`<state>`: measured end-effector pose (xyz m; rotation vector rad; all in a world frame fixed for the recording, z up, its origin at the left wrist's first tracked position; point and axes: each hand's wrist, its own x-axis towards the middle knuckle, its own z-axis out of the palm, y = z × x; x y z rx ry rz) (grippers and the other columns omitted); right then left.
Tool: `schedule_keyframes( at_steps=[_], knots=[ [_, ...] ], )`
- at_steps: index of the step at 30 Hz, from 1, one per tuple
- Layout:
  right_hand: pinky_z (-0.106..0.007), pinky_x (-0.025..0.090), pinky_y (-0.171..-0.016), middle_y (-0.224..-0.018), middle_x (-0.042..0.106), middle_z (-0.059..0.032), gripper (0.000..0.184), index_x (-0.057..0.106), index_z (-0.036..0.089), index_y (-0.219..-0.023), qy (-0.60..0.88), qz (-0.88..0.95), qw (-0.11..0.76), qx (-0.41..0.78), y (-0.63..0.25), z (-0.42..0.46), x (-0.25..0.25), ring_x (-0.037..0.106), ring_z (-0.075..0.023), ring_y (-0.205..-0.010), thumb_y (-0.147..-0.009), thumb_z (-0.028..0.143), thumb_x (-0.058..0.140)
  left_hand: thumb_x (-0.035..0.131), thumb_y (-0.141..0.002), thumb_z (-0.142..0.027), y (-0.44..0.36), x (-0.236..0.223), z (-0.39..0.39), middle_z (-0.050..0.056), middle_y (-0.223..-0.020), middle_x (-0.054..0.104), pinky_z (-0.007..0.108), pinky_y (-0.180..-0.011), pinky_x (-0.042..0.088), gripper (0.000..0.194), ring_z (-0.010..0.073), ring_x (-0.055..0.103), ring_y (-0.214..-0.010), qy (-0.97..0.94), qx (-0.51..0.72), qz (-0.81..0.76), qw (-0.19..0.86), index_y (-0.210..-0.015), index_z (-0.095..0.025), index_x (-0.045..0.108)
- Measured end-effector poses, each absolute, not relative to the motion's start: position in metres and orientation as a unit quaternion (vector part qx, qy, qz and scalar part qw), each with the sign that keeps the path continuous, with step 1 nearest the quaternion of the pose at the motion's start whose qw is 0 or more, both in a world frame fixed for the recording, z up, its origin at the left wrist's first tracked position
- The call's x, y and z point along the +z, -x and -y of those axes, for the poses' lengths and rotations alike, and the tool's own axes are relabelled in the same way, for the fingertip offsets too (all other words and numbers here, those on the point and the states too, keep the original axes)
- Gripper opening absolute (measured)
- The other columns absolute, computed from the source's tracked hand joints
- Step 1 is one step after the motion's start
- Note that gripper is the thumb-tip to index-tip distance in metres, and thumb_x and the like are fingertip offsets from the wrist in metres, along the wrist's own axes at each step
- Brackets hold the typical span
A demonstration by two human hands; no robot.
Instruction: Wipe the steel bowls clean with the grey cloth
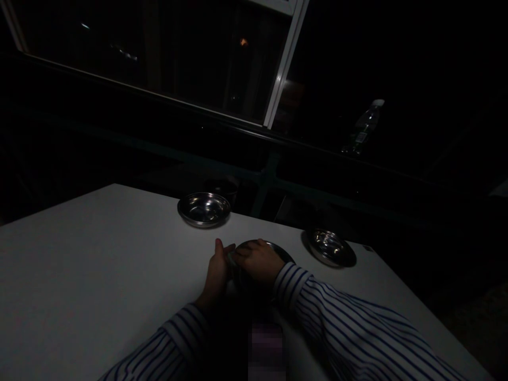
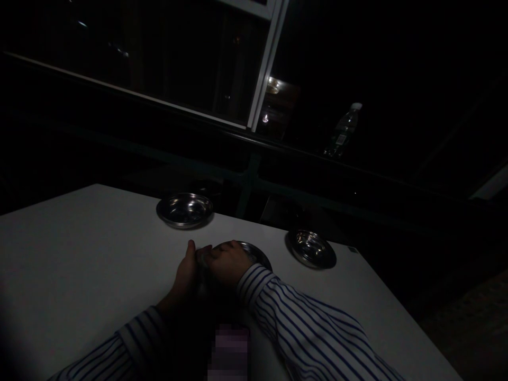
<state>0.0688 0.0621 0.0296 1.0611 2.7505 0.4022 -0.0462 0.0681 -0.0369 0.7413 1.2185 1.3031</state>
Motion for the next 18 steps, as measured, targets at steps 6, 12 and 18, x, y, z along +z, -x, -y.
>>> schedule_keyframes(
  at_steps=[6,12,18],
  knots=[
    [-0.042,0.041,-0.078,-0.113,0.063,-0.0087,0.034,0.049,0.016,-0.123,-0.312,-0.936,0.092,0.133,-0.072,-0.053,0.032,0.055,-0.0250,-0.099,-0.090,0.021,0.044,0.033,-0.079,-0.066,0.048,-0.043,-0.071,0.008,-0.068,0.065,0.029,-0.058,0.045,0.071,0.0182,0.060,-0.058,-0.299,0.562,-0.509,0.580,-0.103,-0.008,0.065],
    [-0.042,0.040,-0.076,-0.118,0.061,-0.0074,0.033,0.050,0.017,-0.122,-0.292,-0.941,0.087,0.144,-0.076,-0.049,0.032,0.054,-0.0244,-0.098,-0.091,0.022,0.043,0.040,-0.066,-0.076,0.050,-0.045,-0.071,-0.004,-0.047,0.045,0.024,-0.044,0.032,0.085,0.0128,0.045,-0.043,-0.308,0.590,-0.486,0.567,-0.106,-0.006,0.063],
    [-0.041,0.040,-0.078,-0.123,0.059,-0.0033,0.028,0.055,0.025,-0.117,-0.250,-0.952,0.096,0.150,-0.088,-0.044,0.031,0.053,-0.0225,-0.101,-0.091,0.023,0.045,0.039,-0.070,-0.073,0.051,-0.043,-0.075,-0.007,-0.043,0.040,0.023,-0.043,0.030,0.083,0.0103,0.039,-0.040,-0.303,0.605,-0.472,0.565,-0.109,-0.003,0.059]
  ],
)
